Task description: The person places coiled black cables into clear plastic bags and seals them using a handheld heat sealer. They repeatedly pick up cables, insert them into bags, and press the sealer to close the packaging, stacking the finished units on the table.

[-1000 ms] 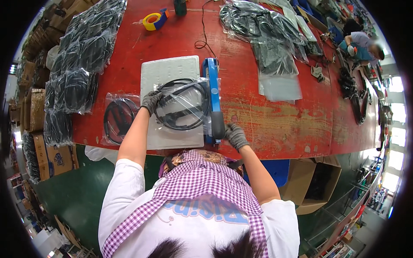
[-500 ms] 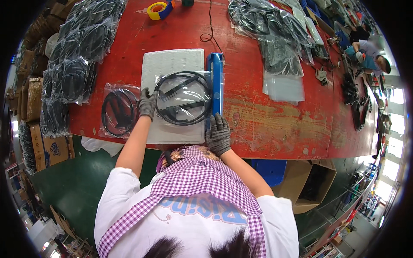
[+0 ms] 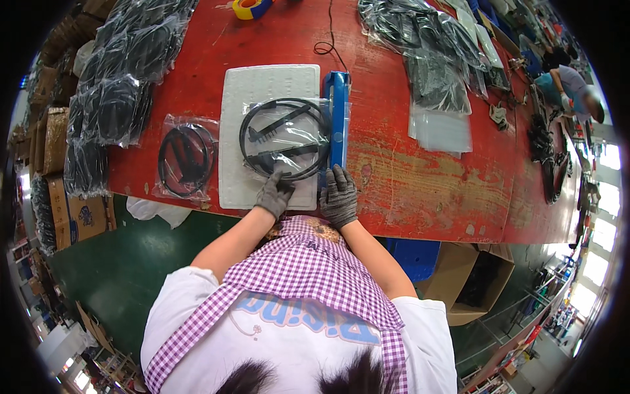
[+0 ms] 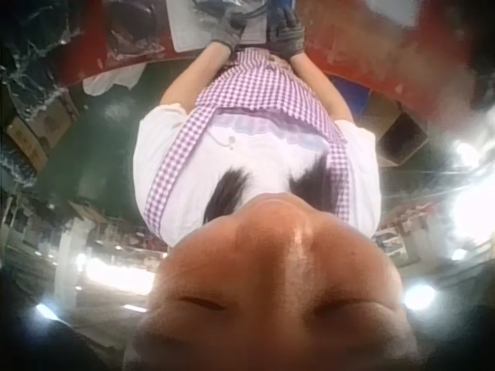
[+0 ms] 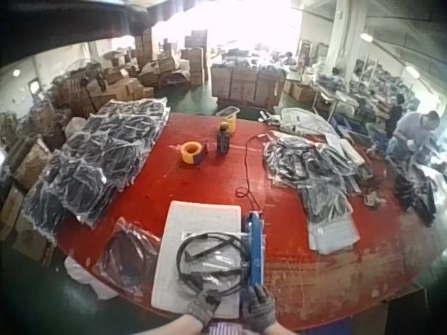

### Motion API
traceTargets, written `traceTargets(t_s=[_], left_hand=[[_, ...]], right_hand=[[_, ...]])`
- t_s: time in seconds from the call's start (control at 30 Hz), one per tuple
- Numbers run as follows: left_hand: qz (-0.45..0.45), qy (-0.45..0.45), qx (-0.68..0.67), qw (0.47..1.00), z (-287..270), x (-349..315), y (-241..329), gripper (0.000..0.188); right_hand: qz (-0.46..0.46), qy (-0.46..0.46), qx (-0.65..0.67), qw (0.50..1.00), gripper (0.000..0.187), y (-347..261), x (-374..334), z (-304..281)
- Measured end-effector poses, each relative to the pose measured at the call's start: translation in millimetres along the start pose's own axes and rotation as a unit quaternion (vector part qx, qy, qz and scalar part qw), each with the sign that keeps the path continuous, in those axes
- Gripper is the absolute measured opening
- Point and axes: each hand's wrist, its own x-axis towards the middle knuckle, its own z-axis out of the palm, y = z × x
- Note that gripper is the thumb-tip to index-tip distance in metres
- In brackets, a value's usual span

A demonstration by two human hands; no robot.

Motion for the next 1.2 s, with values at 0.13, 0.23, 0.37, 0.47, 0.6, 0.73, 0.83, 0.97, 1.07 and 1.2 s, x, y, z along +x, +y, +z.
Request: traceTargets(t_s=[0.13,0.23,0.37,0.47,0.6,0.73,0.83,0.97,1.07,1.2], left_hand=[[-0.071,0.083,-0.074,0.991,34,11,3,0.004],[-0.075,0.026,-0.096,0.992,25,29,-7,0.006],[-0.063,0.027,-0.097,0.993,-3,70,-16,0.006],[-0.055,0.024,-0.105,0.993,-4,77,-19,0.007],[-0.066,0.024,-0.087,0.994,14,51,-15,0.01],[0.018,0.052,0.023,0.998,22,21,7,0.013],[0.272,0.157,0.365,0.876,-35,71,35,0.018],[0.387,-0.003,0.278,0.879,-55,47,132,0.025],[0.283,-0.114,0.13,0.944,-131,69,230,0.023],[0.362,0.105,0.52,0.767,-143,17,345,0.022]], right_hand=[[0.003,0.004,-0.005,1.0,0.049,-2,-3,2],[0.001,-0.002,-0.007,1.0,0.048,-1,-2,2],[-0.007,-0.005,-0.014,1.0,0.048,-4,-1,-1],[-0.007,-0.007,-0.009,1.0,0.051,-3,0,0],[0.043,-0.071,0.04,0.996,0.06,-14,9,-23],[0.199,-0.056,0.343,0.916,0.059,-20,29,-72],[0.367,0.027,0.568,0.736,0.042,-11,56,-92],[0.444,0.084,0.475,0.755,0.031,48,32,-72],[0.453,-0.003,0.39,0.802,0.028,61,18,-59],[0.463,-0.092,0.313,0.824,0.025,84,0,-45]])
